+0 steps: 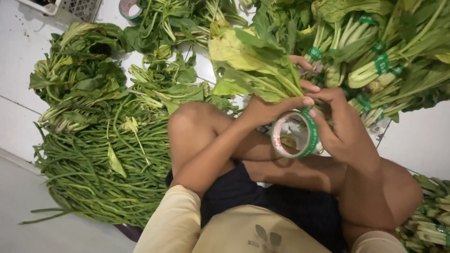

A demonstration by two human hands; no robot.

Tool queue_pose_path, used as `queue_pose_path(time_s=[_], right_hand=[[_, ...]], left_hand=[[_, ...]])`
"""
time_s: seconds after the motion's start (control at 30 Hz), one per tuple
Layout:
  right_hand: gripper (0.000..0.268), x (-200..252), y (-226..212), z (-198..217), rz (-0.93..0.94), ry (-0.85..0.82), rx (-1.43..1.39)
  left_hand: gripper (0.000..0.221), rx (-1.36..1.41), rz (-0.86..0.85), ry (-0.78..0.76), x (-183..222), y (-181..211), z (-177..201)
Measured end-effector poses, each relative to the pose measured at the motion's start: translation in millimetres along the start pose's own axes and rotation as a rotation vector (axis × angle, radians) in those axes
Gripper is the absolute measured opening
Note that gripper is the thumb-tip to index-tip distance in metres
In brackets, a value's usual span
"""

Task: Bundling leafy green vegetables using green tape and scissors.

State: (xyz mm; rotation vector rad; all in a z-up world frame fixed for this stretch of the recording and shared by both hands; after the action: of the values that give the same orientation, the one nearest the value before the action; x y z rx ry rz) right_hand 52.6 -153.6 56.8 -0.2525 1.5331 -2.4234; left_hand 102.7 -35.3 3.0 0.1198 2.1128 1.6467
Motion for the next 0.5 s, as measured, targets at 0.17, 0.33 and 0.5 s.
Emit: queue_pose_path(time_s=[0.17, 0.33, 0.5], right_hand=[[0.036, 1.1, 15.6, -2.9, 0.033, -0.029, -0.162], [0.042, -0.5, 28.2, -15.3, 0.002, -0.133, -0.429], [0.026, -10.1, 4.3, -20.0, 0.055, -0.065, -0.428]], left_hand=[[0.059, 0.054, -0.020, -0.002, -0.3, 3.8, 0.3], [0.026, -0.083, -0.075, -0.008, -3.3, 13.6, 2.1], [0.032, -0.271, -0.008, -0.051, -1.5, 9.8, 0.9]])
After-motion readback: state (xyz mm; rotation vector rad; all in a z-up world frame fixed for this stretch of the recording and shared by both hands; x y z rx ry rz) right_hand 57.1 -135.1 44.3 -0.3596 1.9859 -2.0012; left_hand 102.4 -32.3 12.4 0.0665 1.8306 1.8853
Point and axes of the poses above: each hand's wrist, its own x-axis away from the middle knuckle, its own z-axis out of the back of the hand, y = z × x, the point moved 10 cm from there along -x, towards the middle knuckle, and after that the axes turned 10 degrees about -x, right-handed, at the moved point
